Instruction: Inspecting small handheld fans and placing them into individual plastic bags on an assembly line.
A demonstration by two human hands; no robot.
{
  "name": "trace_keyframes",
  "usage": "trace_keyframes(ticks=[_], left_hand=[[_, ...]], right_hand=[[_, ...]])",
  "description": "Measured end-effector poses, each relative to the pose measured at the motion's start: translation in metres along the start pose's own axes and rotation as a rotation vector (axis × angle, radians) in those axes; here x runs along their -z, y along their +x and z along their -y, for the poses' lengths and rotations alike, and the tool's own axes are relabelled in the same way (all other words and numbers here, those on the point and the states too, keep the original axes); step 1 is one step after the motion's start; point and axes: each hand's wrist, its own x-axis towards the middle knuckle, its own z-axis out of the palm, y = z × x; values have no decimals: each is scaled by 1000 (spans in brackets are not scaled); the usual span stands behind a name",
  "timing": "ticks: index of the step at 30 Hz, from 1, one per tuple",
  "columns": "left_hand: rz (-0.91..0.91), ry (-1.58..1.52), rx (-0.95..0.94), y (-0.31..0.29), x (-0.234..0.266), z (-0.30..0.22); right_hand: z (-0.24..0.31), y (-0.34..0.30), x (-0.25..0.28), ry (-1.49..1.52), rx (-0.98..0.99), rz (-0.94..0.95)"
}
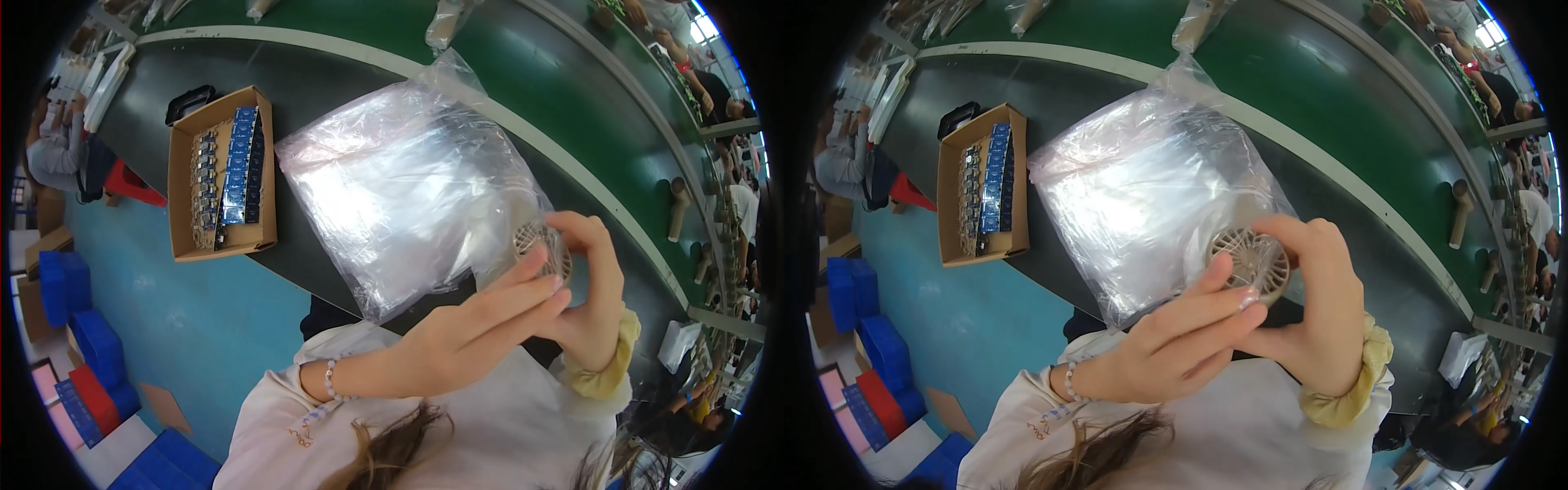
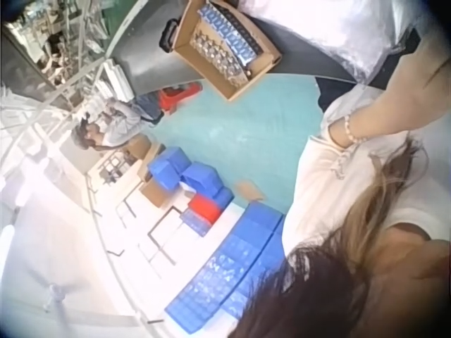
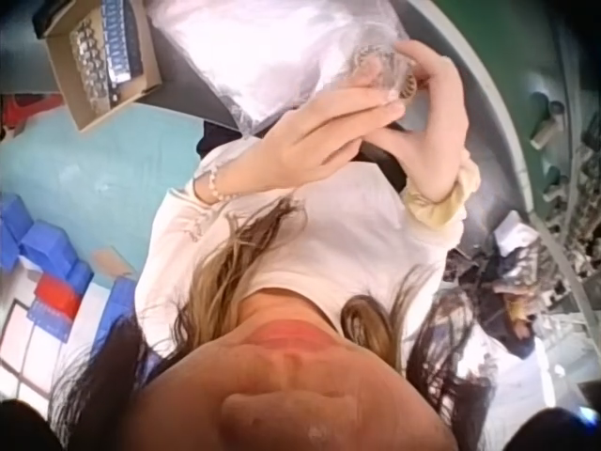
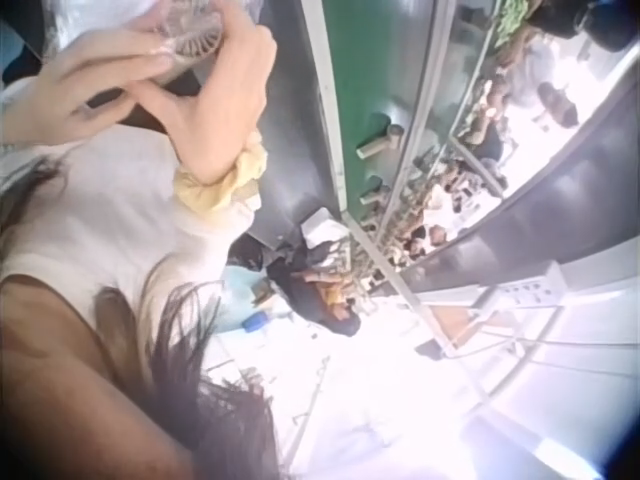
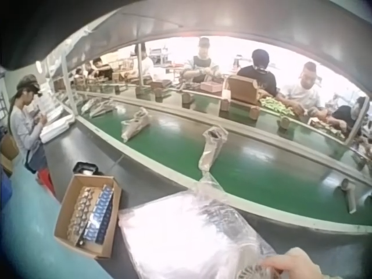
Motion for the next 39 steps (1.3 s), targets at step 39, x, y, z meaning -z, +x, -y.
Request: trace_keyframes(ticks=[39], left_hand=[[471,623,313,-79,3,43]], right_hand=[[-367,160,68,316,-434,-419]])
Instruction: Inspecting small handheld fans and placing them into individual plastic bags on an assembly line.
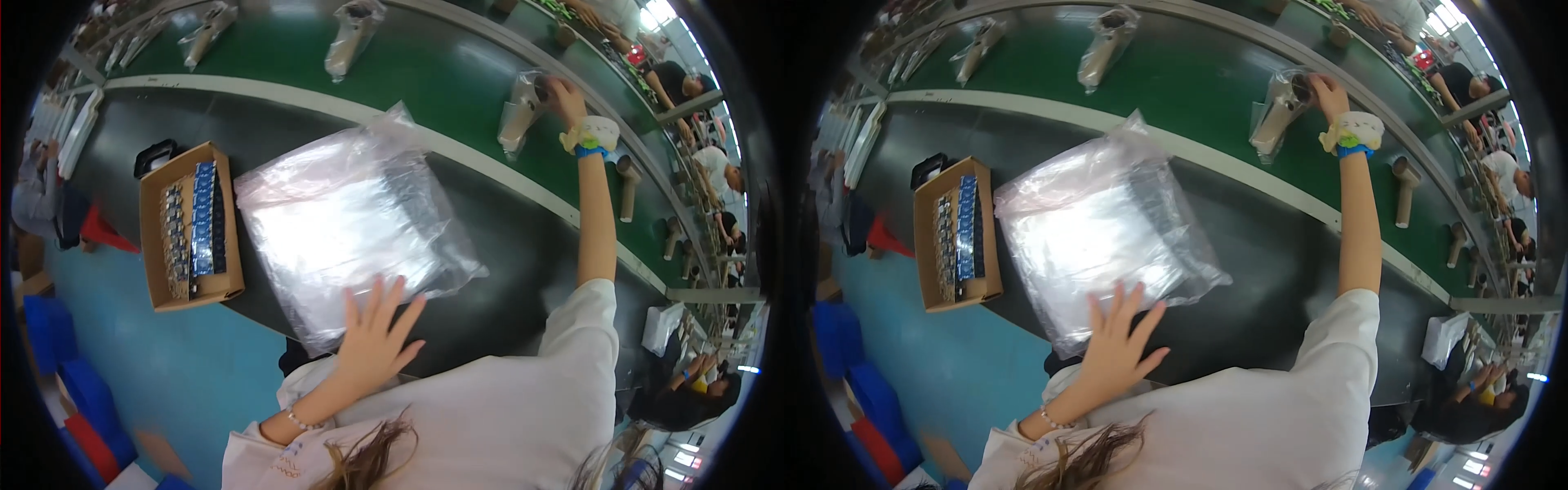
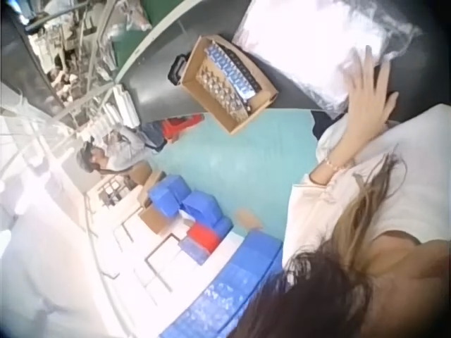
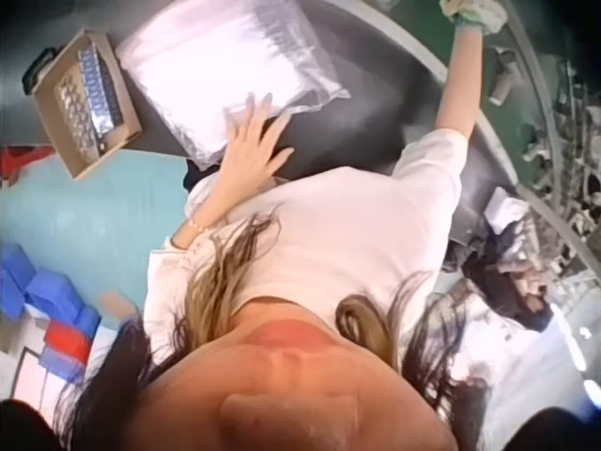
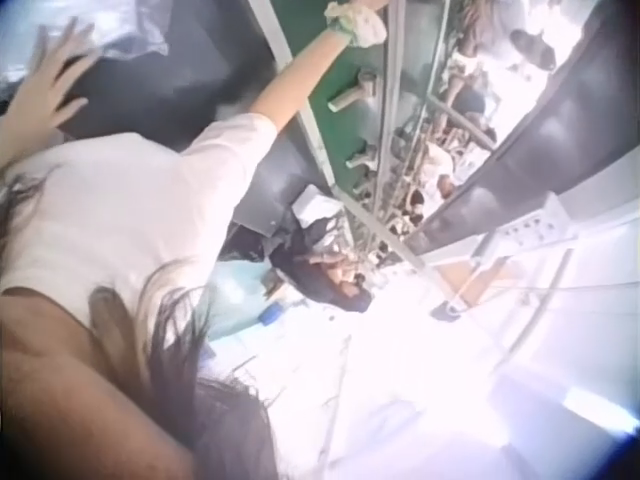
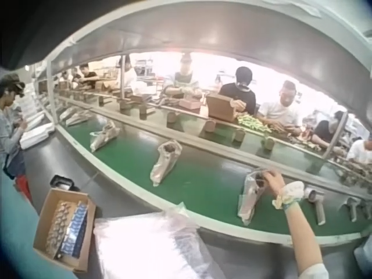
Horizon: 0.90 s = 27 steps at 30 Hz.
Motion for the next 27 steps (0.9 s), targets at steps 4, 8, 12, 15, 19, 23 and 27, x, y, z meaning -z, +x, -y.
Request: trace_keyframes(ticks=[4,8,12,15,19,23,27], left_hand=[[27,-7,92,-16,14,21],[-105,-38,232,-22,26,24],[-233,80,364,-12,23,12],[-220,105,556,-2,29,9],[-152,120,593,-1,31,13],[-64,173,586,-2,27,17],[-29,170,484,-3,20,15]], right_hand=[[-23,-3,58,-594,176,-165],[-35,-30,101,-1537,8,-280],[-79,-75,161,-1638,-204,-285],[-86,-92,168,-1534,-36,-413],[-79,-94,183,-1375,-149,-506],[-54,-106,160,-1192,80,-690],[-32,-122,157,-949,333,-909]])
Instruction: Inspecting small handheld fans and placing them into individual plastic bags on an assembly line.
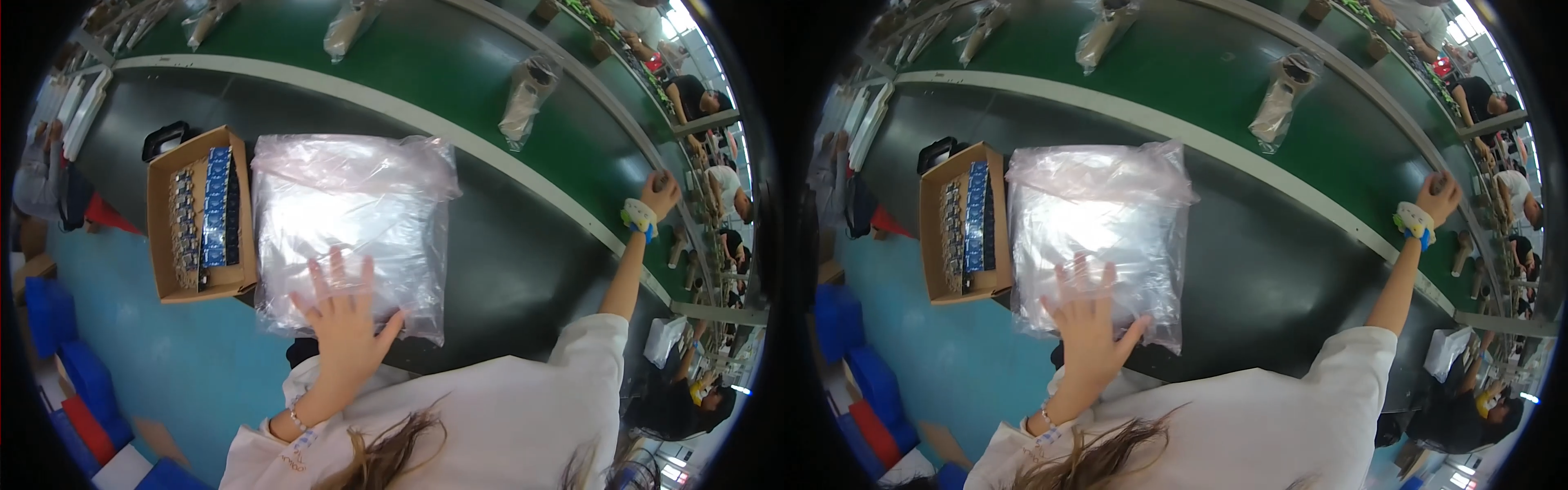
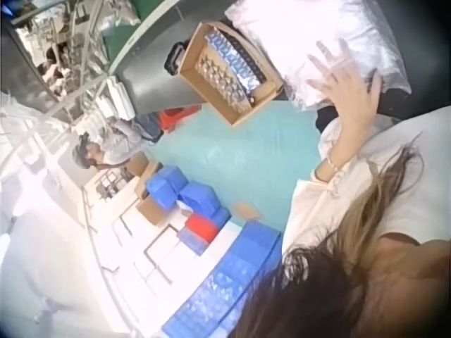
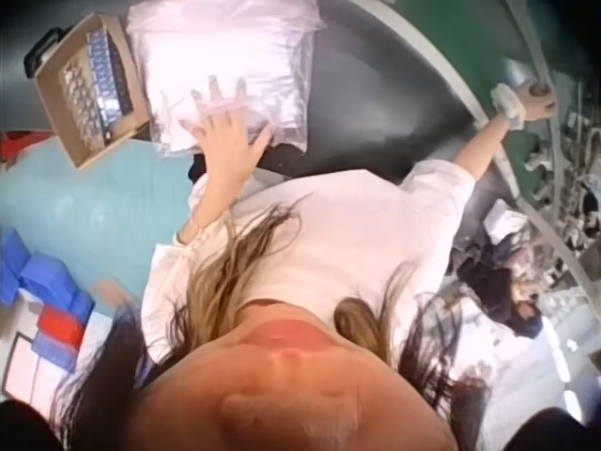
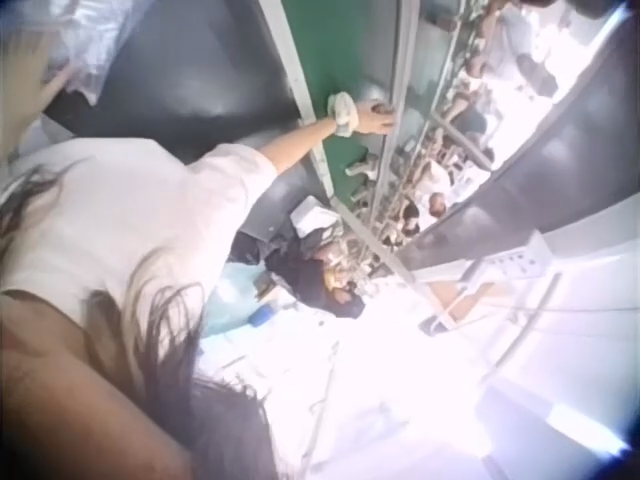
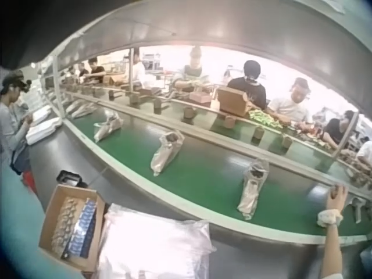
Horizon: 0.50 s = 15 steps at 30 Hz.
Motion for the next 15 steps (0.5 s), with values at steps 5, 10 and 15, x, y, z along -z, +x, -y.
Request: trace_keyframes(ticks=[5,10,15], left_hand=[[47,-81,-86,-8,2,-15],[59,-55,-200,-25,5,-14],[-2,30,-241,-33,13,-11]], right_hand=[[-1,-8,18,-29,120,-237],[23,-6,40,58,38,-165],[33,-11,44,203,11,-186]])
